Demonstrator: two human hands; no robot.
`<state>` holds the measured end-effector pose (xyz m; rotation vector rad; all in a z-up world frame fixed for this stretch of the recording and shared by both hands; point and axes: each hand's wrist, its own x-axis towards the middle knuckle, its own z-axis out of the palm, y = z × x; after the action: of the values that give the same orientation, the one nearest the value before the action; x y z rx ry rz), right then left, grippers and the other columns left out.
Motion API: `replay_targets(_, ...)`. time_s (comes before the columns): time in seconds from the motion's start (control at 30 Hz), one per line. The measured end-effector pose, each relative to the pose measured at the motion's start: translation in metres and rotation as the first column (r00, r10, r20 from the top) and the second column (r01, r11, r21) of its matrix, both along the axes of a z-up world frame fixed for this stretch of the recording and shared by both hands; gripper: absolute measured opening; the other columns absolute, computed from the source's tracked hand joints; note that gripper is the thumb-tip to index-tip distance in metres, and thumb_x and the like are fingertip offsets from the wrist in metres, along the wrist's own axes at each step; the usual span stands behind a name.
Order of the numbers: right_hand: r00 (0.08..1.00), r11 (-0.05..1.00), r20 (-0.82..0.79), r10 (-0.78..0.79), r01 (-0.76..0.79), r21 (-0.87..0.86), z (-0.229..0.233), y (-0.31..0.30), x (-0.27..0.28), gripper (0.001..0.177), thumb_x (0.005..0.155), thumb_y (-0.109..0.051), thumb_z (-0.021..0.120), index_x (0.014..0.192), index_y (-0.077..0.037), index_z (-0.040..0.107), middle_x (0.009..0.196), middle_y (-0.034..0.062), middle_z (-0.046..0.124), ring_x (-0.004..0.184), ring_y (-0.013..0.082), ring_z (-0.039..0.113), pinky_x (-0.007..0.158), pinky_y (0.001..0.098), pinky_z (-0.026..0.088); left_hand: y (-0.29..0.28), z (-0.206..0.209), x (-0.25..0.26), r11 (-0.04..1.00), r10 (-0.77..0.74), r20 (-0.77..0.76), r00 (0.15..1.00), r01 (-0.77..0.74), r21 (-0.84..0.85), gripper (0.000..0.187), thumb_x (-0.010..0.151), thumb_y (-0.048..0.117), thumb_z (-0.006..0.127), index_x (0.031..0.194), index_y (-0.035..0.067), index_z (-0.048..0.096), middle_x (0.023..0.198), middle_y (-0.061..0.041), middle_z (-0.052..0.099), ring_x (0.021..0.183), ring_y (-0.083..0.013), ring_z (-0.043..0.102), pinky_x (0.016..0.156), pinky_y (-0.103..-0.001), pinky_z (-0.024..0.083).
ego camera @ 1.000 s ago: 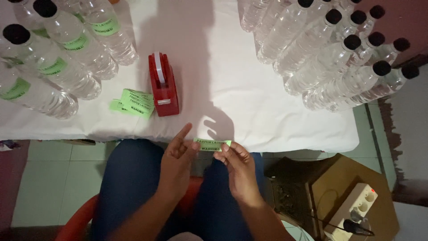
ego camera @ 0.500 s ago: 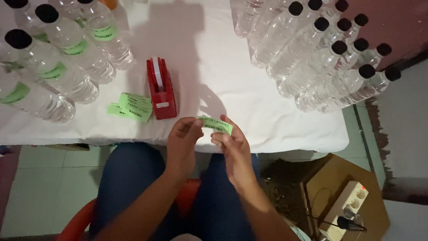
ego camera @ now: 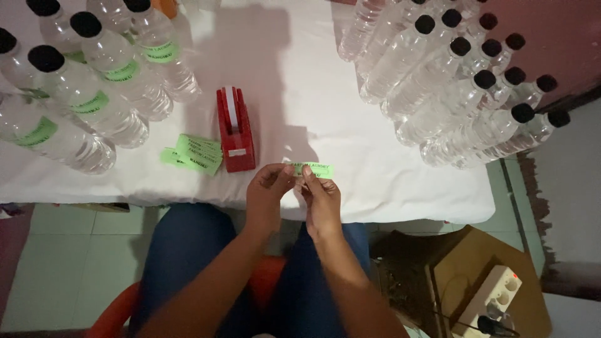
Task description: Applying green labels to clear plastic bottles filled with liquid.
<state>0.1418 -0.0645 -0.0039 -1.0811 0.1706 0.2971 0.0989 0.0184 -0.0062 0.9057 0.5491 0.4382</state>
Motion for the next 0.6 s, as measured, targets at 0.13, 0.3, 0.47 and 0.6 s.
replay_targets(0.13, 0.999, 0.999, -0.046, -0.005, 0.003, -0.043, -0.015, -0.001, 0.003, 0.027, 0.084, -0.023, 0.083, 0.080, -0.002, 0.067, 0.068, 0.0094, 0.069, 0.062, 0.0165, 0.069, 0.067, 0.0258, 0.058, 0.010, -0.006, -0.001, 0.996, 0.001, -0.043, 0.999, 0.002, 0.086, 0.023, 0.091, 0.024, 0.077, 0.102, 0.005, 0.071, 0.085, -0.008, 0.067, 0.083, -0.0175, 0.067, 0.084, -0.035, 0.057)
replay_targets(0.3, 0.996, 0.981, 0.009, 0.084, -0.081, -0.176, -0.007, 0.005, 0.003, 0.020, 0.087, -0.021, 0.080, 0.086, -0.003, 0.071, 0.074, 0.0108, 0.072, 0.070, 0.0162, 0.069, 0.075, 0.0263, 0.053, 0.023, -0.017, -0.003, 0.985, 0.035, -0.058, 0.998, -0.024, 0.171, 0.026, 0.091, 0.026, 0.078, 0.104, 0.004, 0.071, 0.089, -0.010, 0.067, 0.087, -0.0183, 0.064, 0.089, -0.038, 0.055)
replay_targets(0.47, 0.987, 0.977, -0.046, 0.152, -0.157, -0.143, -0.056, 0.002, 0.020, 0.023, 0.087, -0.011, 0.076, 0.103, 0.004, 0.071, 0.092, 0.0189, 0.073, 0.087, 0.0256, 0.073, 0.084, 0.0329, 0.058, 0.030, -0.017, 0.006, 0.973, -0.039, -0.028, 0.999, 0.045, 0.225, 0.020, 0.094, 0.023, 0.074, 0.102, 0.005, 0.070, 0.096, -0.005, 0.068, 0.094, -0.0156, 0.062, 0.091, -0.035, 0.050)
replay_targets(0.6, 0.970, 0.918, -0.007, 0.242, -0.231, -0.322, -0.053, -0.014, 0.021, 0.032, 0.083, -0.011, 0.080, 0.112, 0.002, 0.071, 0.101, 0.0153, 0.074, 0.093, 0.0202, 0.070, 0.087, 0.0315, 0.057, 0.043, -0.037, 0.016, 0.986, -0.063, 0.076, 0.995, 0.050, 0.162, 0.018, 0.095, 0.023, 0.072, 0.104, 0.009, 0.064, 0.126, -0.015, 0.067, 0.109, -0.0225, 0.063, 0.100, -0.043, 0.046)
